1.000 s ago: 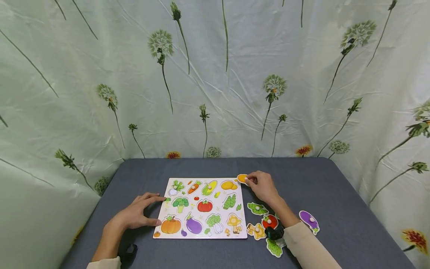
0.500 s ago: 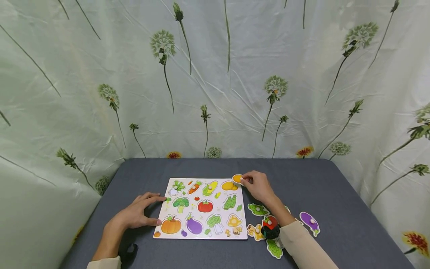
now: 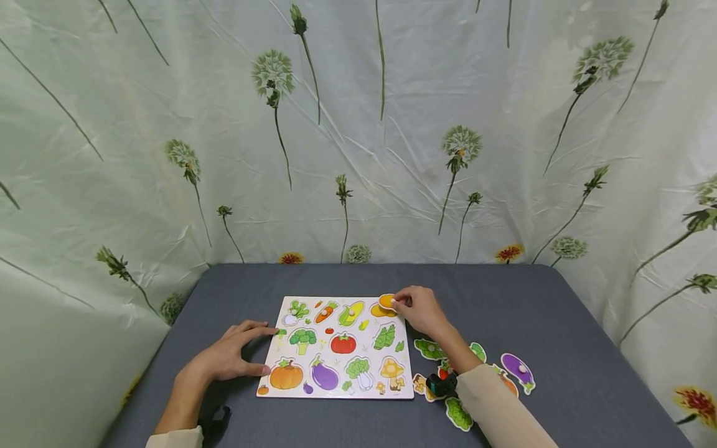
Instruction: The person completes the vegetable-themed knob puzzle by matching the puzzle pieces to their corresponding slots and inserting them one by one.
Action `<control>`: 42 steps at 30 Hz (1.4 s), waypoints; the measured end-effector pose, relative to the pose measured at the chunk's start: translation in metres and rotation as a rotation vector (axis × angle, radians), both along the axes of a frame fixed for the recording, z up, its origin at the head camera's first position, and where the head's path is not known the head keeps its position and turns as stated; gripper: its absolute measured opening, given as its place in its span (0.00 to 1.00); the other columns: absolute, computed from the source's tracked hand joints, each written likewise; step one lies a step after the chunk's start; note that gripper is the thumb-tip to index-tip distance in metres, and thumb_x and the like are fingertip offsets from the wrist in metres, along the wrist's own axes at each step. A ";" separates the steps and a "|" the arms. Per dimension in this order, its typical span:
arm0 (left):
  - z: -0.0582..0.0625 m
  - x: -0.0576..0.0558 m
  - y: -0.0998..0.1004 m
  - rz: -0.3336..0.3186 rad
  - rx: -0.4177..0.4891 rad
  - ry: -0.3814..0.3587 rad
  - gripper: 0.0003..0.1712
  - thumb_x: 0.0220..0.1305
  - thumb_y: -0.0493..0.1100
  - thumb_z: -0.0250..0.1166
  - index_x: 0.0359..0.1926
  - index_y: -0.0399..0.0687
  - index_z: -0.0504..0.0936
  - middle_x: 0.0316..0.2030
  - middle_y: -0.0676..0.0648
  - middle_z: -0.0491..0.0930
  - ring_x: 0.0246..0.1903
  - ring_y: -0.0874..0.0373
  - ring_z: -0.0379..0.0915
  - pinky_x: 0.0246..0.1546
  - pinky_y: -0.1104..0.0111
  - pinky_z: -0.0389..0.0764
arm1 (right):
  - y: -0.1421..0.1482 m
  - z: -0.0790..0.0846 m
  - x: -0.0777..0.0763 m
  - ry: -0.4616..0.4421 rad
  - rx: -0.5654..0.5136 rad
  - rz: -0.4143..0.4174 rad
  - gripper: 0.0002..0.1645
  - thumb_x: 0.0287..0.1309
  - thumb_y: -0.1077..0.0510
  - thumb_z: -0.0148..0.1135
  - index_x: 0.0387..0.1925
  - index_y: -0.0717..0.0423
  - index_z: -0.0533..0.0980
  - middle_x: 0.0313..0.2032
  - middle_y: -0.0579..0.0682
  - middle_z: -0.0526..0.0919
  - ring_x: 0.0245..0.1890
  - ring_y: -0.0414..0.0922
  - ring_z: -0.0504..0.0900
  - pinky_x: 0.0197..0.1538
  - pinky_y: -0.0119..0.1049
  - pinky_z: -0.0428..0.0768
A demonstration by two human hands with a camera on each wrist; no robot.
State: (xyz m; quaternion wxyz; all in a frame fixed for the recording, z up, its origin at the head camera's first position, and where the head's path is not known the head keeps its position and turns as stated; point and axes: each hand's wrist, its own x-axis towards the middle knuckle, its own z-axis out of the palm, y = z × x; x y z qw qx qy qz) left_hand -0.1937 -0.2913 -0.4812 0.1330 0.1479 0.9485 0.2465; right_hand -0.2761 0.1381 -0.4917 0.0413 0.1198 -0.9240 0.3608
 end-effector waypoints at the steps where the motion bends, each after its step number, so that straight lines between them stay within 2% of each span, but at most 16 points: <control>1: 0.000 0.000 0.000 0.000 -0.002 -0.001 0.46 0.49 0.62 0.80 0.69 0.60 0.77 0.71 0.39 0.67 0.67 0.34 0.61 0.60 0.31 0.66 | -0.001 0.000 0.000 -0.004 -0.001 0.005 0.07 0.63 0.57 0.72 0.41 0.54 0.88 0.30 0.45 0.82 0.28 0.41 0.71 0.32 0.35 0.70; 20: 0.001 0.000 0.001 -0.016 0.001 0.018 0.46 0.50 0.63 0.79 0.70 0.58 0.76 0.71 0.38 0.67 0.67 0.34 0.60 0.60 0.32 0.66 | -0.016 0.000 -0.003 -0.057 0.030 0.068 0.04 0.65 0.57 0.71 0.38 0.53 0.88 0.25 0.43 0.79 0.26 0.41 0.72 0.32 0.35 0.69; 42: 0.002 0.002 0.002 0.003 -0.001 0.006 0.47 0.50 0.62 0.80 0.70 0.58 0.76 0.71 0.39 0.67 0.68 0.34 0.60 0.61 0.31 0.65 | -0.015 -0.006 -0.003 -0.049 0.029 0.085 0.03 0.65 0.57 0.70 0.38 0.51 0.88 0.25 0.42 0.79 0.26 0.41 0.72 0.32 0.35 0.69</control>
